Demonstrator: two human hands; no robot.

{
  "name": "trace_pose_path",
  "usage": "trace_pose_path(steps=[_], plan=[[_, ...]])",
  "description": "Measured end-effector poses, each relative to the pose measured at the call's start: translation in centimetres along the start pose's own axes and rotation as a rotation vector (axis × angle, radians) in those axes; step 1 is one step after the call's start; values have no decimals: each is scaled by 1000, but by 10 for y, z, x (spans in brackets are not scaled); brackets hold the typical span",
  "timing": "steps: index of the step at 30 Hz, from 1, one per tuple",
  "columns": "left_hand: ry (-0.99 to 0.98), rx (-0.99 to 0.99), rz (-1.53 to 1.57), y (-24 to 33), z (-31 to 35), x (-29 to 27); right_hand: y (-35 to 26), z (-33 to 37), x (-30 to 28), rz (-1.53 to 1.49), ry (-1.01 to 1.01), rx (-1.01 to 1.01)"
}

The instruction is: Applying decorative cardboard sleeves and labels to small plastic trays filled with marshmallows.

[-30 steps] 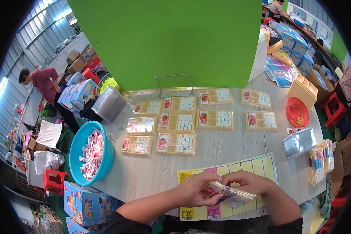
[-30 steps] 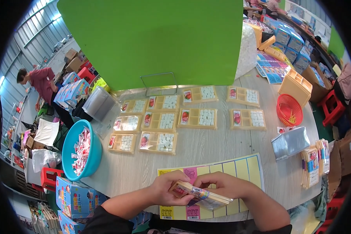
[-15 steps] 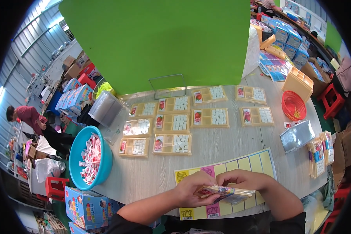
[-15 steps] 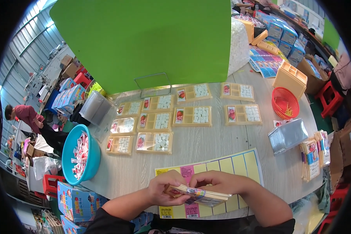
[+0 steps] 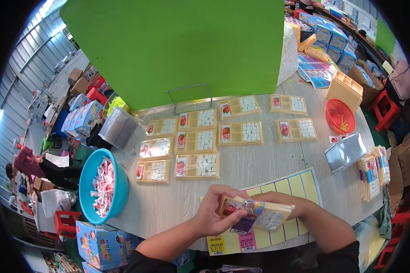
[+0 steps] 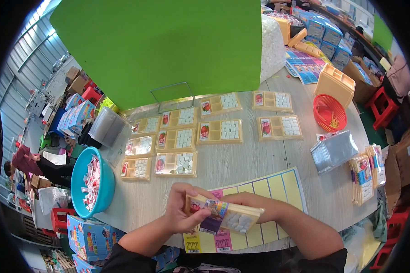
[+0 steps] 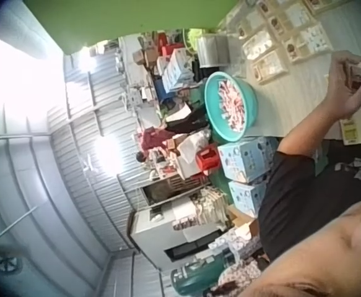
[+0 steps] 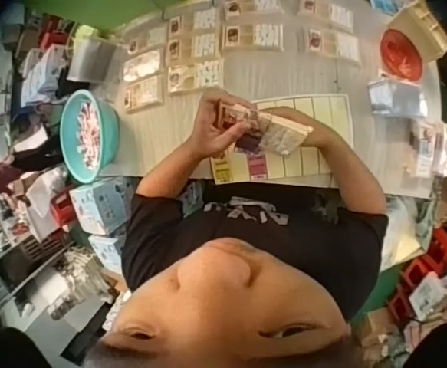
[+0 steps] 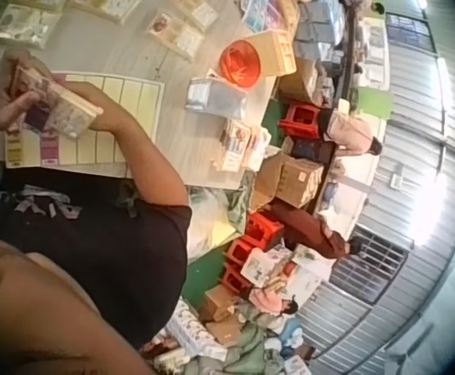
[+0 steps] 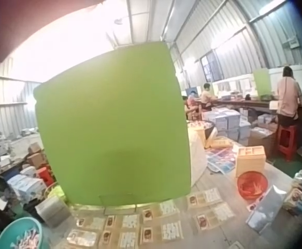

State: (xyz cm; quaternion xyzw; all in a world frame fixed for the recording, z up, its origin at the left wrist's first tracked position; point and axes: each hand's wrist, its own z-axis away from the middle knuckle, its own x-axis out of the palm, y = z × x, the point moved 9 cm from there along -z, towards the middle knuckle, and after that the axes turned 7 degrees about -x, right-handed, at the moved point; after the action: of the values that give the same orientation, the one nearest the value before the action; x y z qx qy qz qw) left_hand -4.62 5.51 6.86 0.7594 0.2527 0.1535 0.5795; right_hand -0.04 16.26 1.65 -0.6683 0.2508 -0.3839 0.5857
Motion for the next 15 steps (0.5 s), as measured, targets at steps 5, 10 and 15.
trace_pose_path(steps=[5, 10, 15], plan=[[77, -100, 159, -8, 0, -14, 12, 3, -12, 218, 33, 180], [200, -120, 150, -9, -3, -33, 5, 3, -19, 202, 193, -63], [448, -167, 16, -12, 1, -57, 4, 0, -19, 113, 231, 110]])
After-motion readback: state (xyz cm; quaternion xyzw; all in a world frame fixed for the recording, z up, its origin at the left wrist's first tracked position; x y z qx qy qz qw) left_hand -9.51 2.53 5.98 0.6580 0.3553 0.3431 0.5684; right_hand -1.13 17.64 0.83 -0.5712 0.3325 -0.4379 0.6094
